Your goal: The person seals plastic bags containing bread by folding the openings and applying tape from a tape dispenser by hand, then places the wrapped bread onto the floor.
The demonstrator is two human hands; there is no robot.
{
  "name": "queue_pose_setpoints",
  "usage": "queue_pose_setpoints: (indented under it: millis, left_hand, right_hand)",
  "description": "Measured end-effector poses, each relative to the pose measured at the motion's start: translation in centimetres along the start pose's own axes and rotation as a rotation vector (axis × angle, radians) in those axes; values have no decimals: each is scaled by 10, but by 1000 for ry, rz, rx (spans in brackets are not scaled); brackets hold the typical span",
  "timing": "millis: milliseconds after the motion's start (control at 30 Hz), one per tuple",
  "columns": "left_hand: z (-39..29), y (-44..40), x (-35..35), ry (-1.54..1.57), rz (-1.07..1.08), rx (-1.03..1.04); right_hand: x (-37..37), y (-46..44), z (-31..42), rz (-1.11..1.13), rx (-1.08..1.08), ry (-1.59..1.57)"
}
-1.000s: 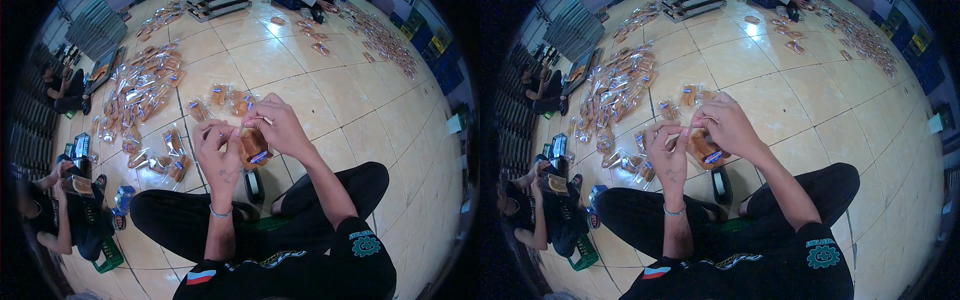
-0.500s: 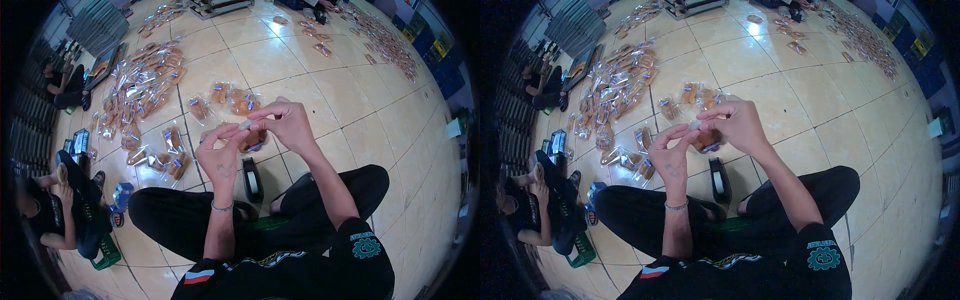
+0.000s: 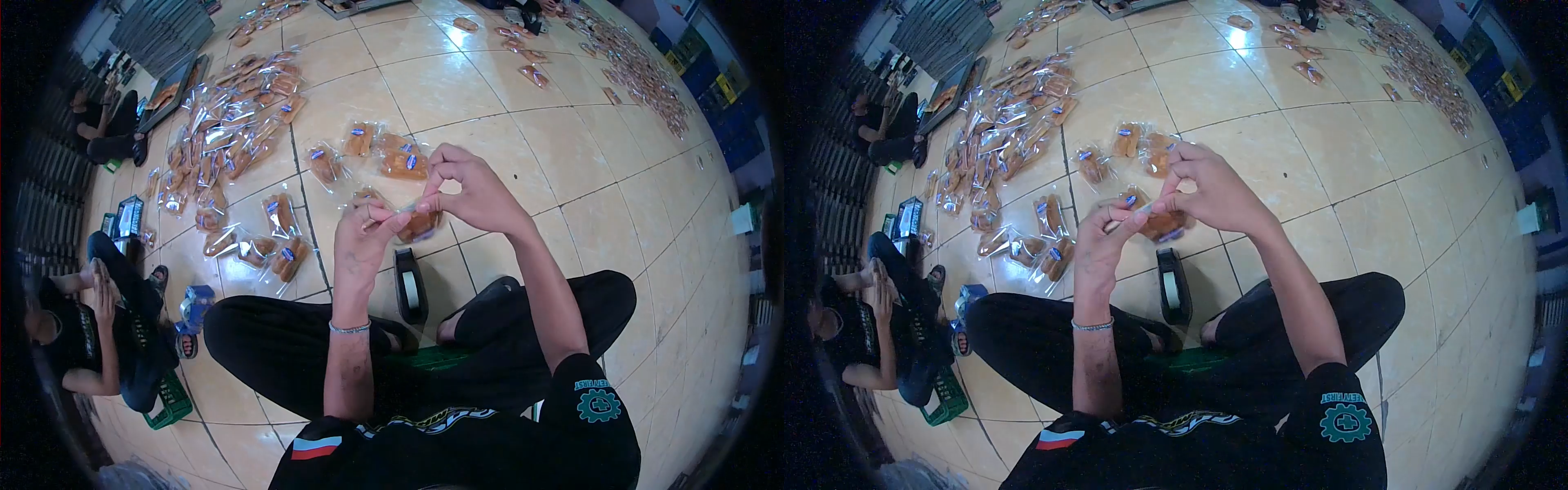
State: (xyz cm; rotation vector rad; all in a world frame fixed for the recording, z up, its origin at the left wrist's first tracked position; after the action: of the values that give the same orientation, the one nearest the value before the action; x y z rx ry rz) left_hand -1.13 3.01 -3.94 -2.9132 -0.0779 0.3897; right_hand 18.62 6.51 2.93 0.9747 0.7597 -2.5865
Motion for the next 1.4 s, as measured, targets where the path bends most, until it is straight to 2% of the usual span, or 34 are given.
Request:
queue_pose_setpoints:
  millis: [67,100,167,200,267,300,367,400,433,500,600,667,767,833,900,967,1033,1100,1167,1333,1400]
  left_hand:
    - [17,-1,9,595,99,-273]
    - [15,0,11,596,98,-274]
    - [14,4,21,964,50,-579]
    - [12,3,23,966,49,-578]
    - [12,2,25,1004,-82,-605]
    - [16,2,27,1005,-83,-609]
    - [24,-2,22,887,-147,-445]
    - [23,-2,19,885,-149,-448]
    - [22,-4,15,878,-189,-404]
    - [12,-7,10,873,-227,-359]
    - [-1,-11,3,797,-132,-295]
    - [1,-11,-2,473,123,-193]
    - [-31,-7,2,536,214,-89]
    - [-22,-10,1,490,179,-78]
    - [-15,-11,-2,445,144,-69]
    - [-12,-14,-7,376,54,-32]
    - [-5,-17,-8,380,1,-35]
    - [-2,-20,-12,380,-48,-41]
    - [0,-20,-15,361,-90,-109]
    - [9,-25,-28,399,-172,-178]
    - [13,-26,-32,402,-191,-203]
  right_hand:
    - [8,0,-20,126,318,-433]
    - [12,1,-26,129,319,-432]
    - [26,5,-43,152,618,-581]
    - [28,4,-41,153,617,-578]
    - [34,7,-33,23,662,-423]
    - [36,9,-29,25,666,-423]
    - [32,5,-10,-71,366,-391]
    - [31,4,-4,-117,217,-375]
    - [30,4,-6,-116,216,-378]
    - [29,5,-3,119,-46,-218]
    - [22,5,-6,121,67,-269]
    - [17,2,-5,119,135,-297]
    - [19,1,-13,110,240,-408]
    - [28,-1,-23,112,274,-487]
    - [45,1,-43,-130,327,-1082]
    - [79,22,-99,-96,515,-830]
    - [134,65,-175,272,726,-246]
    - [172,104,-181,513,804,-259]
    - [199,128,-164,505,1024,-561]
    - [244,143,-156,408,952,-604]
    - [238,143,-153,174,655,-225]
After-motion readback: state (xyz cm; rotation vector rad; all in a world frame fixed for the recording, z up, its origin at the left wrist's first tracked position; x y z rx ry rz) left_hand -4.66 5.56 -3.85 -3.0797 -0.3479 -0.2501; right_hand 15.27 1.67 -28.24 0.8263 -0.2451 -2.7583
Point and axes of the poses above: each hand's wrist, its own y-axis away from the middle knuckle, its own x-axis out of the palm, z = x × y, the point moved 3 cm from there along -y, towards the middle knuckle, and after that the axes turned 1 degree about x, right-handed, at the moved point
